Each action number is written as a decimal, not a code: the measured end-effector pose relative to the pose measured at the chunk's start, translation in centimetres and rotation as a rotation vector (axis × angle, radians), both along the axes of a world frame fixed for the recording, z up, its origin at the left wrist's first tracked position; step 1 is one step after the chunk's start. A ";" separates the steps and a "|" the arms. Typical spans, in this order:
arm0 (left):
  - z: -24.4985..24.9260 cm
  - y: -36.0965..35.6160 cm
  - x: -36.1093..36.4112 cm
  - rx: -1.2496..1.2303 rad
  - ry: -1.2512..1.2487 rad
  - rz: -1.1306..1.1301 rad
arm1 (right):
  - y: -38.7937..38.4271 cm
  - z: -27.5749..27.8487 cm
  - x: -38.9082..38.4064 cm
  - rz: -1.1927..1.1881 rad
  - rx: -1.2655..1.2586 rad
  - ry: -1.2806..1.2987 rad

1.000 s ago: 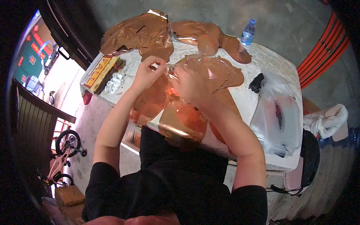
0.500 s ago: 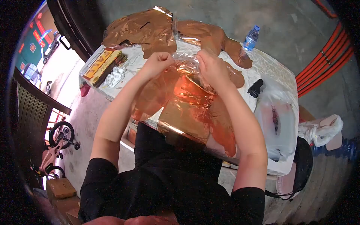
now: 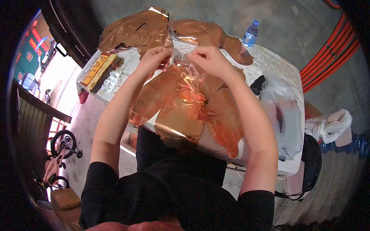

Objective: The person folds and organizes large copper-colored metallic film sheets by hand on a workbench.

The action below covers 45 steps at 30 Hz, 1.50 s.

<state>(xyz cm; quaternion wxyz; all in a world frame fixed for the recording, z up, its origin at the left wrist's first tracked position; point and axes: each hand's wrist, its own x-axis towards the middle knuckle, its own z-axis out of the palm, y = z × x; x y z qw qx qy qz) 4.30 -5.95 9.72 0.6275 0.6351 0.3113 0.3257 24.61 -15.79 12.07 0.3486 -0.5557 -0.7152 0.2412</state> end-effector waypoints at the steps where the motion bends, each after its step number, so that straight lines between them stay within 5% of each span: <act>1: 0.0 -0.2 0.1 0.031 0.035 -0.002 | 0.3 0.0 -0.5 -0.041 0.035 0.016; 5: -0.3 -0.4 0.3 0.055 0.020 -0.026 | 2.0 -1.1 -2.3 -0.097 0.345 -0.062; 11: -0.2 -1.1 0.3 0.143 0.021 -0.044 | 3.2 1.2 -2.8 -0.163 0.179 -0.331; 19: 0.8 -1.7 0.6 0.796 0.548 0.156 | 2.4 1.0 -2.7 -0.106 0.412 -0.772; 22: 0.6 -2.0 0.4 0.971 0.491 0.200 | 1.5 1.4 -1.4 -0.029 0.466 -0.865; 24: -0.1 -1.4 0.1 0.928 0.401 0.234 | 2.1 1.7 -1.5 0.030 0.513 -0.886; 26: -1.1 -1.3 0.3 0.879 0.297 0.230 | 1.9 1.3 -1.0 -0.069 0.406 -0.598; 28: -1.1 -1.5 0.0 0.317 0.167 0.156 | 1.7 1.3 -1.6 -0.138 0.253 -0.411; 31: -1.6 -3.0 0.7 0.320 0.250 0.111 | 2.1 1.1 -2.6 -0.150 0.048 -0.185; 37: -5.1 -1.7 -0.1 0.342 0.253 -0.028 | 2.5 2.1 -0.7 0.063 0.262 -0.479; 39: -5.8 -0.8 -0.4 0.467 0.223 -0.039 | 3.0 2.1 0.0 0.150 0.536 -0.981; 43: -5.1 -0.9 -0.9 0.393 0.153 -0.006 | 2.8 1.7 -0.1 0.093 0.483 -0.888; 45: -5.0 -1.5 -1.1 0.007 0.031 0.001 | 1.8 1.5 -0.5 -0.029 0.186 -0.080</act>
